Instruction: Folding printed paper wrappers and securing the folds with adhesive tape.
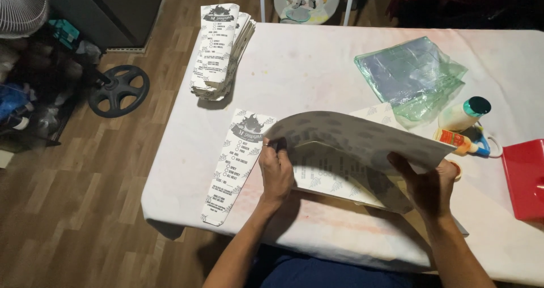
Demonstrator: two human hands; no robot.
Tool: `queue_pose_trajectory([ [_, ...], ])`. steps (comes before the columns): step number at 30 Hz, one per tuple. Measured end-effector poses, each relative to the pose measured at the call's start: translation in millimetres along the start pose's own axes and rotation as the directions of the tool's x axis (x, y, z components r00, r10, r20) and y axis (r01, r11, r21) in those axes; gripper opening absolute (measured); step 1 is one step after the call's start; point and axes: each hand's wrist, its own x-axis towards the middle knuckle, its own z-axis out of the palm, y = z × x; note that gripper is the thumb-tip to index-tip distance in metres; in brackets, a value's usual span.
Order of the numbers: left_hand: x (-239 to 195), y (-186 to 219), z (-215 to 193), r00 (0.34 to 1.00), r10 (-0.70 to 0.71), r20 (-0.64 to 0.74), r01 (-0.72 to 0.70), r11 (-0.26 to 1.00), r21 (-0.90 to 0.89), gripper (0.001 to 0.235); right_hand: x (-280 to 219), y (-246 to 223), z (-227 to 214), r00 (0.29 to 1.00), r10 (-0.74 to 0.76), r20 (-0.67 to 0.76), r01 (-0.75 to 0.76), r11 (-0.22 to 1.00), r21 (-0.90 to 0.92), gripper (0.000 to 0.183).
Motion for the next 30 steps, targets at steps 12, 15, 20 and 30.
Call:
queue_pose_trajectory([
  [12, 10.5, -13.4, -6.7, 0.992, 0.128, -0.007, -0.126, 0.981, 0.148, 0.034, 7.3, 27.9, -19.1, 0.993, -0.085, 0.083, 0.100, 0.974, -0.204, 0.029],
  [15, 10.4, -27.6, -11.7, 0.986, 0.163, 0.024, -0.164, 0.961, 0.222, 0.049, 14.1, 29.1, -32.0, 0.929, -0.317, 0.193, 0.349, 0.922, -0.166, 0.028],
  [20, 21.0, 20.8, -40.5, 0.982, 0.112, 0.150, -0.130, 0.984, 0.123, 0.006, 16.3, -6.9, -30.7, 0.968, -0.117, 0.223, 0.137, 0.988, -0.075, 0.020],
  [30, 17.9, 27.7, -64.6, 0.950, -0.094, 0.296, 0.070, 0.993, 0.091, 0.026, 10.7, 1.3, -16.2, 0.882, 0.371, 0.292, -0.430, 0.886, 0.174, 0.031],
])
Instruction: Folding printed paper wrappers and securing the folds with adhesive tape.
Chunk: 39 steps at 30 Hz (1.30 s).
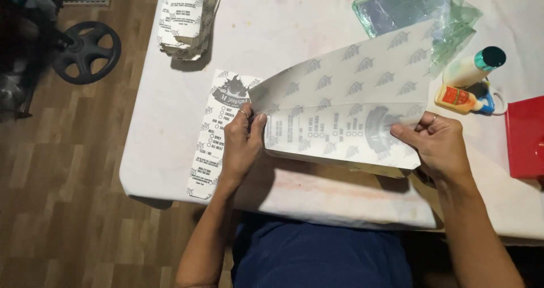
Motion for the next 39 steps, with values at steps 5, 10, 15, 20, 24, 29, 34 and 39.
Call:
queue_pose_trajectory([
  [5, -7.5, 17.4, -1.4, 0.899, 0.396, -0.186, -0.304, 0.872, 0.383, 0.034, 1.9, -0.6, 1.4, 0.998, 0.058, 0.006, -0.058, 0.998, 0.015, 0.034],
  [10, -23.5, 25.7, -2.2, 0.628, 0.749, 0.211, -0.752, 0.516, 0.410, 0.031, 3.1, -0.5, -2.3, 0.993, 0.113, 0.011, -0.114, 0.993, 0.029, 0.035],
  [15, -23.9, 20.4, -2.9, 0.501, 0.823, 0.267, -0.820, 0.354, 0.449, 0.015, 15.1, 13.3, -14.1, 0.980, 0.187, 0.065, -0.191, 0.980, 0.055, 0.042],
  [20, -17.5, 9.8, 2.4, 0.424, 0.874, 0.236, -0.847, 0.290, 0.446, 0.012, 12.9, 7.9, -14.7, 0.970, 0.228, 0.086, -0.234, 0.970, 0.066, 0.044],
  [24, -15.4, 10.0, 4.1, 0.417, 0.883, 0.217, -0.857, 0.302, 0.418, 0.010, 7.3, -2.2, -11.1, 0.970, 0.234, 0.071, -0.234, 0.972, -0.002, 0.046],
  [29, -13.4, 14.3, 7.3, 0.420, 0.881, 0.217, -0.866, 0.318, 0.385, 0.005, -16.2, -3.2, -4.2, 0.933, -0.354, -0.065, 0.277, 0.822, -0.498, 0.036],
  [34, -14.4, 6.9, 15.3, 0.446, 0.857, 0.259, -0.863, 0.335, 0.378, 0.006, -47.5, 13.0, 46.6, 0.466, -0.825, 0.321, 0.694, 0.115, -0.711, 0.012],
  [39, -17.2, -5.0, 26.7, 0.481, 0.857, 0.184, -0.813, 0.359, 0.458, 0.008, -52.1, 5.2, 108.5, 0.218, -0.864, 0.454, 0.853, -0.057, -0.519, 0.007],
])
